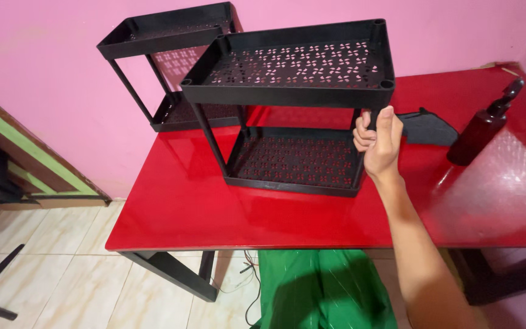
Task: The person disassembles a black two-tier metal stand by removing the vertical support rods from the perforated trays. They handle the trays and rods by hand, separating the components and placing them on the red table.
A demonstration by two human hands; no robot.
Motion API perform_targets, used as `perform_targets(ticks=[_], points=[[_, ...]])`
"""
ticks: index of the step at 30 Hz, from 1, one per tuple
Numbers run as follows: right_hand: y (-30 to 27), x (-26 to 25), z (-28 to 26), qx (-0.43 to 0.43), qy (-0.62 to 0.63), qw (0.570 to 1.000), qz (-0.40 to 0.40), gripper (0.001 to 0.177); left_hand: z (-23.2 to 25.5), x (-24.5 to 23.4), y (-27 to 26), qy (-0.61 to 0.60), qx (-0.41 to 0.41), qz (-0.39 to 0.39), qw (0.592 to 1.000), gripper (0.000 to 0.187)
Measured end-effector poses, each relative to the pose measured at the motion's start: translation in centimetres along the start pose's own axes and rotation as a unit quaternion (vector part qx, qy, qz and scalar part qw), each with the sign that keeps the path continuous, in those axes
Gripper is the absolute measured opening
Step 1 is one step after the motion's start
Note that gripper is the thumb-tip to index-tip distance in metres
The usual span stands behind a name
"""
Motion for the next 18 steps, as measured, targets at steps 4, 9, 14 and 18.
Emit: perform_targets(ticks=[4,9,14,18], points=[[0.0,-0.1,0.1,-0.007,-0.001,1.000,-0.006,0.052,2.5,-1.0,2.9,0.063,0.081,-0.095,0.990,0.040],[1.1,-0.5,0.3,-0.096,-0.065,0.993,-0.018,0.050,-3.8,1.9,9.1,0.170,0.141,-0.241,0.945,0.042],[1.7,-0.7,1.2,-0.057,-0.052,0.997,0.007,0.049,-14.1,7.0,13.0,0.321,0.208,-0.350,0.855,0.080],[1.6,-0.5,1.3,-0.043,-0.016,0.999,-0.013,0.038,-19.0,8.6,13.9,0.349,0.167,-0.455,0.802,0.069]])
Point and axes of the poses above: each hand's wrist, its own y-axis towards the middle knuckle, its own x-axis out of the palm, z = x × y, the point moved 1 cm from there along y, towards the middle knuckle, and after that the axes turned 4 degrees about -y, right-handed, at the moved point
